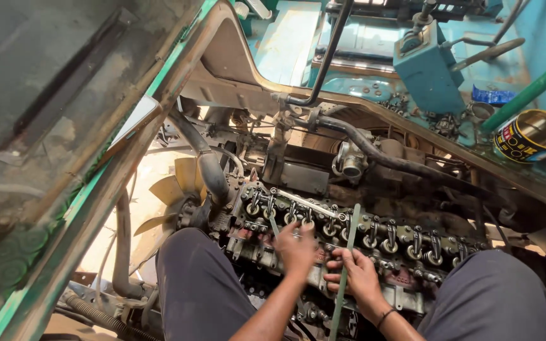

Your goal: The person uses two wrenches to adjust bolts on the exposed valve train of a vehicle engine. They repeatedly tighten and loosen the bolts while seated in the engine bay.

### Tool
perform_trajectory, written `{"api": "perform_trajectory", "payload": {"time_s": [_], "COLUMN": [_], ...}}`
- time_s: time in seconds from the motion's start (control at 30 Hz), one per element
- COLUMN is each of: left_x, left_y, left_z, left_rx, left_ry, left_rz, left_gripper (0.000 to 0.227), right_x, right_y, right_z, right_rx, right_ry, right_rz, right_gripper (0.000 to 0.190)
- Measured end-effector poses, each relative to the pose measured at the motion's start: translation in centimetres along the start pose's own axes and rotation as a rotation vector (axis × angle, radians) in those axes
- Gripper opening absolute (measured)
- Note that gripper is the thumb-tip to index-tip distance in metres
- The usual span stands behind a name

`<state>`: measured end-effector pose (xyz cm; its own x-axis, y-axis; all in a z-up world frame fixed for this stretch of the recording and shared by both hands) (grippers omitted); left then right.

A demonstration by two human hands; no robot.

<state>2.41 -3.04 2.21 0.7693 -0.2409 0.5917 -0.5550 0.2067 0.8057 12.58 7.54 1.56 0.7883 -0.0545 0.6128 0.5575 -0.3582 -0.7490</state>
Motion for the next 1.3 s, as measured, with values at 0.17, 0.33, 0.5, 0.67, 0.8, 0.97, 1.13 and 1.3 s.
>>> {"api": "perform_trajectory", "payload": {"time_s": [0.17, 0.33, 0.5, 0.67, 0.8, 0.97, 1.13, 1.3], "left_x": [-9.6, -3.4, -1.5, -4.4, -4.4, -4.8, -5.8, -5.6], "left_y": [-15.3, -7.8, -5.1, -8.2, -8.5, -9.1, -10.3, -10.1], "left_z": [8.2, 7.4, 7.2, 7.4, 7.5, 7.6, 7.7, 7.7], "left_rx": [-0.119, -0.149, -0.351, -0.265, -0.223, -0.175, -0.136, -0.124], "left_ry": [0.671, 0.641, 0.623, 0.537, 0.523, 0.521, 0.535, 0.532], "left_rz": [0.123, 0.355, 0.415, 0.311, 0.301, 0.302, 0.233, 0.231], "left_gripper": [0.032, 0.034, 0.033, 0.029, 0.026, 0.027, 0.026, 0.027], "right_x": [-1.5, -0.2, -1.8, -3.6, -5.5, -7.1, -7.2, -7.7], "right_y": [1.3, 1.2, 2.9, 4.8, 5.4, 7.2, 8.2, 8.0], "right_z": [1.1, -0.5, -1.2, -2.4, -2.9, -2.8, -2.9, -2.6], "right_rx": [0.051, 0.032, 0.085, 0.046, -0.016, -0.050, -0.058, -0.085], "right_ry": [0.054, 0.072, -0.035, -0.074, -0.003, 0.045, 0.039, 0.021], "right_rz": [-0.106, -0.162, -0.249, -0.404, -0.366, -0.291, -0.277, -0.285], "right_gripper": [0.039, 0.028, 0.020, 0.022, 0.016, 0.014, 0.015, 0.015]}}
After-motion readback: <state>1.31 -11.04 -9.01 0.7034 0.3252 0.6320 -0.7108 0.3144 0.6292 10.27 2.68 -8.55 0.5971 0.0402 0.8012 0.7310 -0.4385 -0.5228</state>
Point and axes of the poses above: each hand's wrist, its own x-axis away from the middle knuckle, its own z-axis out of the back of the hand, y = z × x, the point moved 1 cm from there along -x, towards the middle knuckle, and after that the axes turned 11 degrees about -y, right-handed, at the moved point
